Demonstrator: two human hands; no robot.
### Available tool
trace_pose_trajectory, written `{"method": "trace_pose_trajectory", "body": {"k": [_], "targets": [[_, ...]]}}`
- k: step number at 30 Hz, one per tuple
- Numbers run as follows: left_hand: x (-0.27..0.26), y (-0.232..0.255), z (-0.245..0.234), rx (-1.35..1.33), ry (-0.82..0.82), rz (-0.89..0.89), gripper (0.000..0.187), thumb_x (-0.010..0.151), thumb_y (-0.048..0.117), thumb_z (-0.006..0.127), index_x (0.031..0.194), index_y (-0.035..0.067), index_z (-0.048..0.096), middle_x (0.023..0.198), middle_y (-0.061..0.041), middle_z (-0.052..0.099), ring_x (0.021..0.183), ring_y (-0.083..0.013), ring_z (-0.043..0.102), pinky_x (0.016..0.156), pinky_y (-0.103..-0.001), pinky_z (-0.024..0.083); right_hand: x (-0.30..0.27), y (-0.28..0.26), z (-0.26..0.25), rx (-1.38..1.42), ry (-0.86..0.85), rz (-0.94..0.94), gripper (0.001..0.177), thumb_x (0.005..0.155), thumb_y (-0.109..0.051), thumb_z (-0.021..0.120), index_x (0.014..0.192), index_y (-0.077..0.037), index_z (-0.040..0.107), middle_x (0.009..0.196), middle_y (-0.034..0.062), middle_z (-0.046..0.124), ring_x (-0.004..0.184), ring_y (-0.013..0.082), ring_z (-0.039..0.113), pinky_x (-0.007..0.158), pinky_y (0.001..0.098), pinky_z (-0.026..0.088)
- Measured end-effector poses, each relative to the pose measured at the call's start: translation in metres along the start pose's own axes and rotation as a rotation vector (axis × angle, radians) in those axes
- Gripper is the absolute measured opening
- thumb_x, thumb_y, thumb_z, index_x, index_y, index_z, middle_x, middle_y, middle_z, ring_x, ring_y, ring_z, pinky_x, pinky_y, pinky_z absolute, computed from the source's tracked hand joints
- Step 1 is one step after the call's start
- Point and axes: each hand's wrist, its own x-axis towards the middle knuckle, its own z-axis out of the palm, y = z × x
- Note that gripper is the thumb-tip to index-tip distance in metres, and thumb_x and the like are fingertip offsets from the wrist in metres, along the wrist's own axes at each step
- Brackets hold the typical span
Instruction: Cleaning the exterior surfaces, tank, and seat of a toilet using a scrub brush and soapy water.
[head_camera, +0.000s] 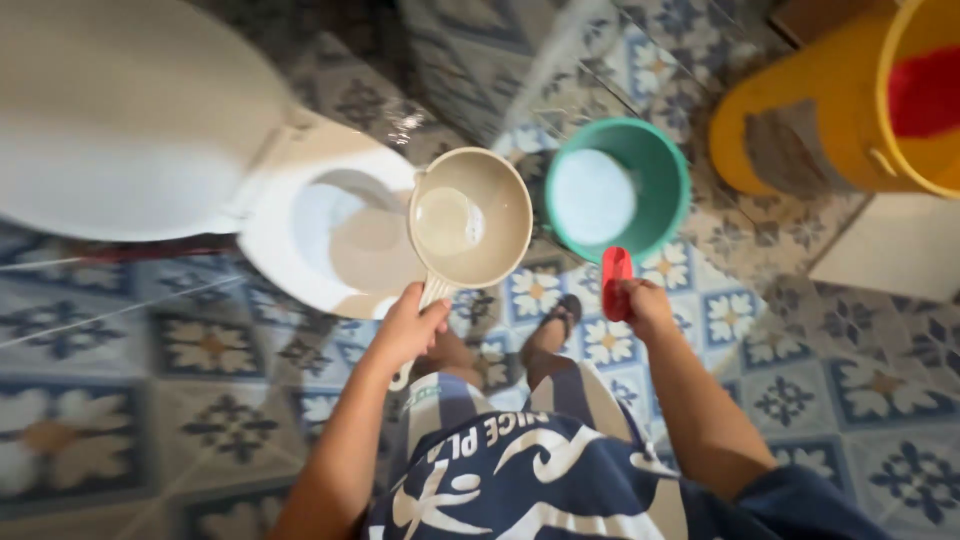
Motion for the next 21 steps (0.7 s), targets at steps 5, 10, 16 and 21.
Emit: {"method": "trace_pose_trajectory", "body": {"k": [5, 10, 16, 21], "targets": [[0.072, 0.010, 0.137, 0.021, -0.050, -0.007, 0.033, 0.095, 0.020, 0.054, 0.125, 0.009, 0.058, 0.079, -0.007, 0.072, 0.049, -0.0144, 0.058, 0.043, -0.032, 0.047, -0.006, 0.002, -0.094, 0.212, 0.033, 0.082, 0.011, 0.096, -0.018, 0.063, 0.101, -0.008, 0.065, 0.086, 0.0039, 0.069, 0.073, 0.0201, 0.068, 0.063, 0.0411, 0.057], [0.170, 0.004, 0.250, 0.186, -0.109, 0.074, 0.034, 0.094, 0.015, 0.050, 0.125, 0.006, 0.056, 0.091, -0.016, 0.078, 0.062, -0.0292, 0.069, 0.058, -0.044, 0.056, -0.001, -0.001, -0.171, 0.202, 0.123, 0.080, 0.015, 0.097, -0.019, 0.062, 0.107, -0.008, 0.064, 0.091, 0.0040, 0.069, 0.077, 0.0180, 0.067, 0.068, 0.0390, 0.056], [0.294, 0.003, 0.339, 0.812, -0.025, 0.205, 0.033, 0.091, 0.012, 0.049, 0.119, -0.003, 0.054, 0.108, -0.036, 0.066, 0.108, -0.0520, 0.063, 0.096, -0.058, 0.048, 0.057, 0.025, -0.208, 0.190, 0.176, 0.026, 0.016, 0.098, -0.019, 0.062, 0.108, -0.006, 0.062, 0.093, 0.0054, 0.068, 0.079, 0.0182, 0.065, 0.070, 0.0361, 0.054], [0.421, -0.026, 0.392, 1.045, -0.012, 0.228, 0.030, 0.103, 0.014, 0.041, 0.125, -0.001, 0.053, 0.116, -0.031, 0.068, 0.110, -0.0446, 0.067, 0.094, -0.053, 0.053, 0.120, 0.059, -0.204, 0.376, 0.172, -0.057, 0.013, 0.099, -0.016, 0.061, 0.107, -0.005, 0.062, 0.091, 0.0055, 0.068, 0.078, 0.0174, 0.066, 0.072, 0.0347, 0.056]]}}
